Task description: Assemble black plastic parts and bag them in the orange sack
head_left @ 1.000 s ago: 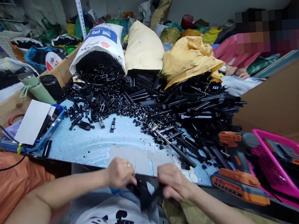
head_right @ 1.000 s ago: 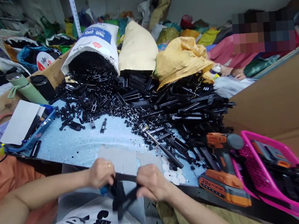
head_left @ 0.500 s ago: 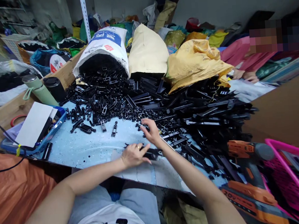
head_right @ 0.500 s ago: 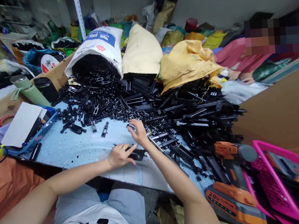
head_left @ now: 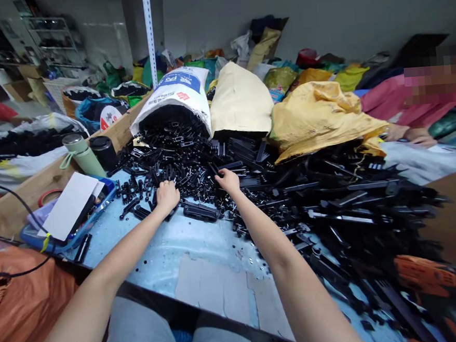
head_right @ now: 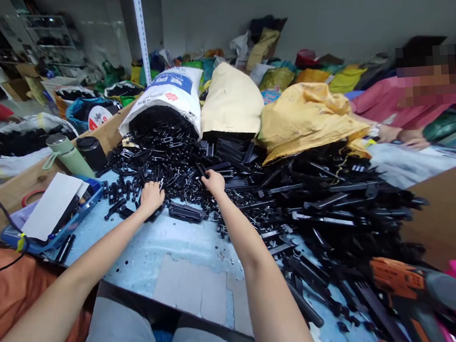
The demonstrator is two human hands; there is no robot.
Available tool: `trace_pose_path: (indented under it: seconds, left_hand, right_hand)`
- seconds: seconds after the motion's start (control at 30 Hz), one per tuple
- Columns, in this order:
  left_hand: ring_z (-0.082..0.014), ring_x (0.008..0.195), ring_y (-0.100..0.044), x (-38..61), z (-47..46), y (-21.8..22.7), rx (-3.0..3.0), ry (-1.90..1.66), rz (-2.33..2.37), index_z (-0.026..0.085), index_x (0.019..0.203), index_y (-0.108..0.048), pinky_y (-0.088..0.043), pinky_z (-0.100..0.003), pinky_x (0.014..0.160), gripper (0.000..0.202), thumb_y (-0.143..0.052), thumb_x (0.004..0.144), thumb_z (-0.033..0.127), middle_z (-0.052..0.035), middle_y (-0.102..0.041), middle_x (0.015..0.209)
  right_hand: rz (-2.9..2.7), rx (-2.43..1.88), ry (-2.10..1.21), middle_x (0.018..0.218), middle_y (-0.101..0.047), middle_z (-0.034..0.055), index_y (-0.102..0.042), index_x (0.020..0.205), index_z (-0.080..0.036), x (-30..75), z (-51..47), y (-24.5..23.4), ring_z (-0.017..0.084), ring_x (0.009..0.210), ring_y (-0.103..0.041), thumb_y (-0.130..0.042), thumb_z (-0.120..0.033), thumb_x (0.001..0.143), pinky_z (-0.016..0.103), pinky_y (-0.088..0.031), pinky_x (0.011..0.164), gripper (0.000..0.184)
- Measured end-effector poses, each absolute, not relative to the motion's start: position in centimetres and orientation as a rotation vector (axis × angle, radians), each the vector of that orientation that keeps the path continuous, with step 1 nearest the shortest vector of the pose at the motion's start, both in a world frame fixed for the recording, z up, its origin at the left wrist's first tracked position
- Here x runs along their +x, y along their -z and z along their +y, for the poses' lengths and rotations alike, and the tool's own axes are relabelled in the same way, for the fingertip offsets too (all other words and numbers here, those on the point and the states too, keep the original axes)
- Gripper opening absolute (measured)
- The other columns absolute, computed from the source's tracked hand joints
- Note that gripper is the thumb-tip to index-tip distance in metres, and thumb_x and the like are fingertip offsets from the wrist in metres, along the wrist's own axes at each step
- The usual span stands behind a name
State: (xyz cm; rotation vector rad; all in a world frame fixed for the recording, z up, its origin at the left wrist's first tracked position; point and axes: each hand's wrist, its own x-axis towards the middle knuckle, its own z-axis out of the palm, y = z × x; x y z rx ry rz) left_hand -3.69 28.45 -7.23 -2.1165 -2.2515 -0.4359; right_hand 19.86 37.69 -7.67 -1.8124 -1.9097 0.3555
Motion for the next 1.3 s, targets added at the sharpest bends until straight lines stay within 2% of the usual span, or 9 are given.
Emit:
trace_pose_path:
  seconds: [0.13,0.27,0.43,0.53,0.67,0.8,1.03,1.2,1.3]
  left_hand:
    - [-0.0318,0.104,-0.048,-4.8,30.7,7.4,-2.019,0.398,-2.49,0.005,0.096,-0.063,-0.042,-0.038,0.081,0.033,-0.053,0.08,0.031,-0.0212,-0.055,0.109]
    - [-0.0337,0.109,-0.044,-4.4,30.7,6.6,-1.977,0.513,-2.472,0.005,0.096,-0.06,-0.039,-0.044,0.087,0.028,-0.055,0.077,0.026,-0.0219,-0.052,0.115]
    - [-0.0253,0.116,-0.044,-3.9,25.7,5.1,-1.968,1.312,-2.047,0.012,0.098,-0.055,-0.035,-0.037,0.099,0.023,-0.056,0.082,0.03,-0.0149,-0.053,0.117]
    - [-0.02,0.1,-0.056,-3.4,20.9,5.1,-2.149,1.694,-1.923,0.015,0.102,-0.054,-0.043,-0.032,0.088,0.026,-0.053,0.085,0.035,-0.0099,-0.06,0.105]
    - [-0.017,0.085,-0.061,-3.2,14.8,6.2,-2.507,1.752,-1.976,0.015,0.112,-0.056,-0.048,-0.029,0.078,0.031,-0.048,0.089,0.034,-0.0075,-0.064,0.098]
    - [-0.018,0.086,-0.062,-3.6,10.4,7.5,-2.659,1.555,-2.147,0.016,0.115,-0.06,-0.049,-0.031,0.079,0.032,-0.044,0.09,0.028,-0.0075,-0.066,0.096]
    - [-0.0187,0.084,-0.062,-2.9,7.1,8.3,-2.673,1.523,-2.29,0.015,0.114,-0.061,-0.05,-0.031,0.077,0.033,-0.045,0.088,0.028,-0.0079,-0.067,0.092]
    - [-0.0168,0.074,-0.062,-3.1,6.2,8.4,-2.565,1.607,-2.417,0.017,0.112,-0.062,-0.049,-0.028,0.07,0.032,-0.048,0.087,0.031,-0.0054,-0.067,0.082]
    - [-0.0131,0.06,-0.058,-2.8,5.7,8.6,-2.562,1.638,-2.49,0.016,0.113,-0.061,-0.048,-0.026,0.064,0.035,-0.048,0.087,0.034,-0.0048,-0.067,0.081]
  right_hand:
    - [-1.707,-1.602,-0.723,0.088,-0.066,0.0043,-0.043,0.128,-0.019,21.0,33.2,7.2,0.014,0.076,-0.062,-0.041,-0.041,0.087,0.028,-0.051,0.067,0.047]
    - [-1.275,-1.006,-1.517,0.088,-0.062,-0.0003,-0.052,0.119,-0.024,20.7,26.4,6.8,0.012,0.074,-0.06,-0.064,-0.032,0.068,0.027,-0.051,0.068,0.053]
    - [-1.065,-0.919,-1.695,0.09,-0.062,0.0021,-0.061,0.102,-0.02,19.7,18.9,7.0,0.017,0.085,-0.061,-0.076,-0.026,0.06,0.033,-0.05,0.078,0.045]
    - [-1.008,-0.912,-1.764,0.102,-0.063,0.0061,-0.056,0.108,-0.021,19.2,15.0,8.6,0.022,0.1,-0.059,-0.077,-0.03,0.061,0.038,-0.048,0.087,0.052]
    - [-1.057,-1.144,-1.453,0.097,-0.061,0.0033,-0.046,0.114,-0.023,20.9,10.8,11.4,0.021,0.093,-0.061,-0.082,-0.033,0.054,0.039,-0.048,0.086,0.07]
    - [-1.251,-1.412,-1.0,0.095,-0.058,0.003,-0.048,0.107,-0.021,24.6,8.8,12.4,0.019,0.086,-0.058,-0.083,-0.037,0.051,0.038,-0.047,0.084,0.068]
    - [-1.424,-1.523,-1.124,0.079,-0.06,0.002,-0.052,0.096,-0.018,26.2,7.7,12.0,0.019,0.073,-0.058,-0.077,-0.049,0.058,0.033,-0.048,0.069,0.054]
    - [-1.858,-1.613,-0.53,0.122,-0.053,0.0156,-0.046,0.126,-0.016,27.1,7.2,11.5,0.031,0.11,-0.05,-0.067,-0.055,0.069,0.046,-0.04,0.091,0.072]
    - [-2.21,-1.447,-0.383,0.129,-0.051,0.0151,-0.049,0.128,-0.019,26.0,7.6,10.8,0.032,0.12,-0.043,-0.062,-0.051,0.077,0.051,-0.029,0.101,0.063]
